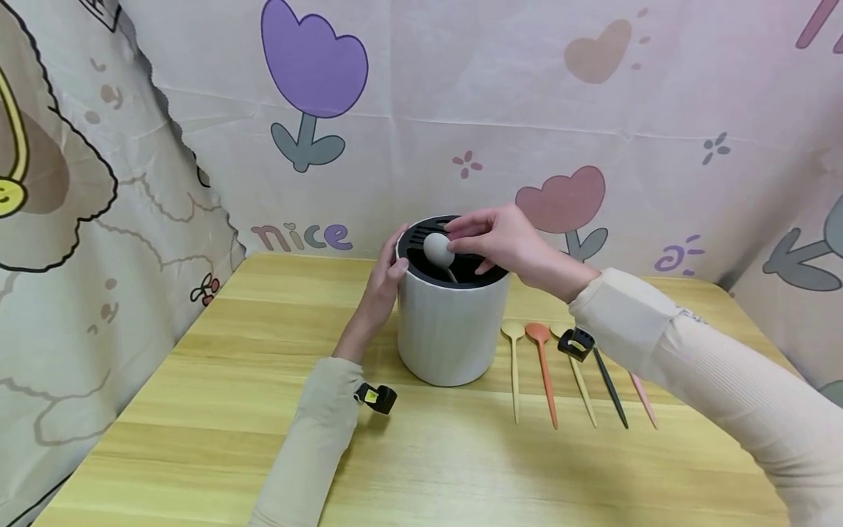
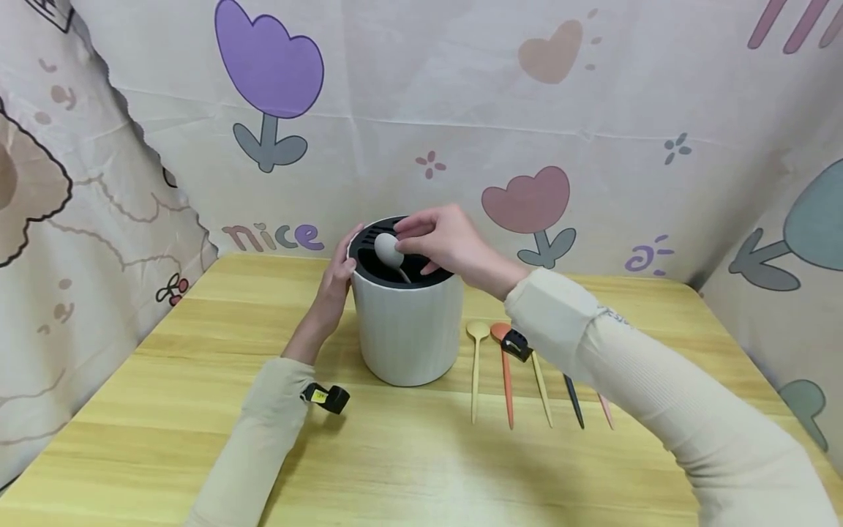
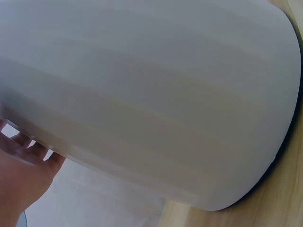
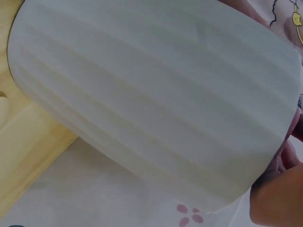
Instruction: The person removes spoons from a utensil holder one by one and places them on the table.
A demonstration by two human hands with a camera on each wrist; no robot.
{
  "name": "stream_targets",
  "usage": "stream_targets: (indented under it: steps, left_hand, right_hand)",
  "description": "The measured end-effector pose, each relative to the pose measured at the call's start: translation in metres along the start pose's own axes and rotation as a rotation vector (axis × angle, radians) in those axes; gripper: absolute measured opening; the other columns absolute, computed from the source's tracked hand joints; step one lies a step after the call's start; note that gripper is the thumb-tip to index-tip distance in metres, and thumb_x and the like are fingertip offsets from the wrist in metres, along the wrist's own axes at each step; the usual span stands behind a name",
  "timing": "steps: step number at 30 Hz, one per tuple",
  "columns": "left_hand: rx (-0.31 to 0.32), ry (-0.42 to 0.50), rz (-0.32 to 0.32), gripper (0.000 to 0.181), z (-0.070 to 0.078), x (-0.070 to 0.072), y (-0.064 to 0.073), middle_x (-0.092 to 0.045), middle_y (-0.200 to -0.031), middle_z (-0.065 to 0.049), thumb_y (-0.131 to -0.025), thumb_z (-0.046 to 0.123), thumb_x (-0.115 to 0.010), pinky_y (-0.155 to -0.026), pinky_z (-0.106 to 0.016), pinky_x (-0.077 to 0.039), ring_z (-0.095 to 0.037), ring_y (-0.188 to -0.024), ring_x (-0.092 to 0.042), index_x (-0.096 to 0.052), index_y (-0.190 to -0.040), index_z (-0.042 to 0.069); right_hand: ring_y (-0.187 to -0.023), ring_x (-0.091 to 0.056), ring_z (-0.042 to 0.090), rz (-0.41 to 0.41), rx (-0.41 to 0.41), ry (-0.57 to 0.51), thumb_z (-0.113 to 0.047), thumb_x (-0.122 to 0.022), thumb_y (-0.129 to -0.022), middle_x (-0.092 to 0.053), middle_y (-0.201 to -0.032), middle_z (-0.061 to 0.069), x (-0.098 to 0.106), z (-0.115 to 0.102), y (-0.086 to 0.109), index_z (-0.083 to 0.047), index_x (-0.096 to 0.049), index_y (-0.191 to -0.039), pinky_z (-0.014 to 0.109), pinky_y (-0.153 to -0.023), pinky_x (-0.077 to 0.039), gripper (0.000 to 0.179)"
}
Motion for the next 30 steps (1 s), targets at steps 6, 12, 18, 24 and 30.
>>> stream_targets:
  steps: [6, 12, 18, 24, 30]
  left_hand:
    - [-0.007, -0.004, -0.004, 0.074, -0.0011, 0.0004, 0.0002, -0.026, -0.154, -0.017, -0.086, 0.036, -0.036, -0.113, -0.046, -0.023, -0.027, -0.139, -0.027, -0.023, -0.152, 0.004]
    - [-0.002, -0.006, -0.004, 0.073, -0.0021, 0.0008, -0.0001, -0.026, -0.154, -0.016, -0.087, 0.036, -0.037, -0.113, -0.046, -0.022, -0.027, -0.139, -0.027, -0.024, -0.152, 0.006]
    - [-0.003, -0.005, 0.005, 0.074, -0.0018, 0.0013, -0.0004, -0.027, -0.153, -0.018, -0.086, 0.036, -0.037, -0.112, -0.045, -0.023, -0.028, -0.138, -0.028, -0.024, -0.152, 0.004]
    - [-0.006, -0.009, -0.001, 0.073, -0.0024, 0.0014, -0.0011, -0.024, -0.154, -0.017, -0.087, 0.036, -0.036, -0.113, -0.045, -0.021, -0.027, -0.140, -0.025, -0.023, -0.152, 0.005]
    - [0.000, -0.021, -0.002, 0.074, -0.0020, 0.0014, -0.0012, -0.024, -0.155, -0.016, -0.087, 0.038, -0.036, -0.113, -0.047, -0.021, -0.027, -0.140, -0.025, -0.023, -0.152, 0.006]
  right_hand:
    - [-0.083, -0.067, 0.018, -0.028, 0.037, 0.108, -0.007, -0.072, -0.085, -0.071, -0.106, 0.013, -0.0042, -0.0025, -0.0039, -0.003, -0.068, -0.118, 0.027, -0.057, -0.054, 0.034]
    - [-0.081, -0.067, 0.018, -0.061, 0.134, 0.177, -0.004, -0.071, -0.084, -0.071, -0.101, 0.015, -0.0057, -0.0016, -0.0050, 0.001, -0.068, -0.116, 0.027, -0.057, -0.053, 0.032]
    - [-0.074, -0.067, 0.020, -0.073, 0.161, 0.186, -0.005, -0.072, -0.084, -0.072, -0.094, 0.014, -0.0066, -0.0009, -0.0050, 0.003, -0.069, -0.110, 0.026, -0.054, -0.053, 0.027]
    - [-0.070, -0.066, 0.016, -0.066, 0.142, 0.197, -0.006, -0.073, -0.084, -0.072, -0.093, 0.014, -0.0063, -0.0018, -0.0049, 0.003, -0.070, -0.105, 0.025, -0.054, -0.052, 0.023]
    - [-0.070, -0.063, 0.015, -0.063, 0.120, 0.179, -0.005, -0.072, -0.084, -0.072, -0.094, 0.014, -0.0037, -0.0007, -0.0063, 0.004, -0.069, -0.106, 0.023, -0.054, -0.050, 0.024]
Point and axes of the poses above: each hand's wrist, its own y-axis away from the middle knuckle, its own x-axis out of the back of the hand, z = x × y, the point moved 2 cm from there along -y, towards the middle knuckle
